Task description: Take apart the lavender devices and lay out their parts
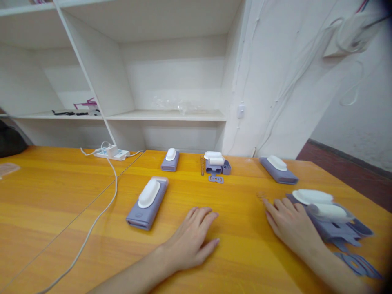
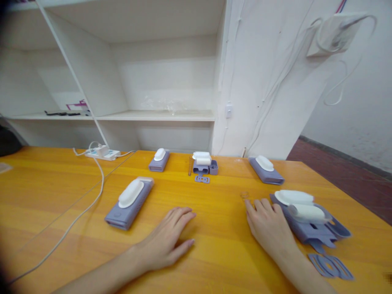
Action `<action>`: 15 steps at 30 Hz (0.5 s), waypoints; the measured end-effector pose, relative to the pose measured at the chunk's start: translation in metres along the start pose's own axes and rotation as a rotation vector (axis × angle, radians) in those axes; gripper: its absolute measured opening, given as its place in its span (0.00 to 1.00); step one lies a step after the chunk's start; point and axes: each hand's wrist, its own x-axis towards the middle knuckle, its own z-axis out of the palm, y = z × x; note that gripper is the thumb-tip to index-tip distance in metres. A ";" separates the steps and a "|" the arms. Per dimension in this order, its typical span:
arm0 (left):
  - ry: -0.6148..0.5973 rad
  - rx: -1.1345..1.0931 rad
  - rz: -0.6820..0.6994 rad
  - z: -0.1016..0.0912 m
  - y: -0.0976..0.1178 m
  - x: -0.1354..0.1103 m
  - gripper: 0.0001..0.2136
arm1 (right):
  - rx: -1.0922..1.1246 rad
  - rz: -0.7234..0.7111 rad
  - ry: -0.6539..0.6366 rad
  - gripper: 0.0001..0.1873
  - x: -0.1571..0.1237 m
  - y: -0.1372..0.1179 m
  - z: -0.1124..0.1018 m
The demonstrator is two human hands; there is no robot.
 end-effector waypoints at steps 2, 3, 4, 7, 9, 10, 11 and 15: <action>0.000 -0.001 -0.004 0.000 0.000 0.000 0.24 | -0.072 0.072 -0.024 0.15 -0.003 0.009 -0.004; -0.001 -0.001 -0.006 0.000 0.000 0.000 0.24 | -0.097 0.110 -0.031 0.15 -0.003 0.014 -0.006; -0.002 -0.001 -0.007 0.000 0.000 0.000 0.24 | -0.111 0.144 -0.033 0.15 -0.002 0.018 -0.008; -0.008 -0.004 -0.008 0.000 0.001 0.001 0.24 | -0.094 0.233 -0.011 0.16 0.011 0.034 -0.015; -0.009 -0.006 -0.008 0.000 0.001 0.001 0.24 | -0.046 0.282 0.007 0.16 0.023 0.048 -0.015; -0.008 -0.006 -0.009 0.000 0.001 0.001 0.24 | -0.016 0.303 0.003 0.17 0.031 0.057 -0.013; -0.007 -0.006 -0.010 0.001 0.000 0.001 0.24 | 0.011 0.328 -0.014 0.17 0.038 0.067 -0.009; -0.015 -0.001 -0.014 0.001 0.000 0.000 0.24 | 0.159 0.425 -0.109 0.18 0.069 0.110 0.021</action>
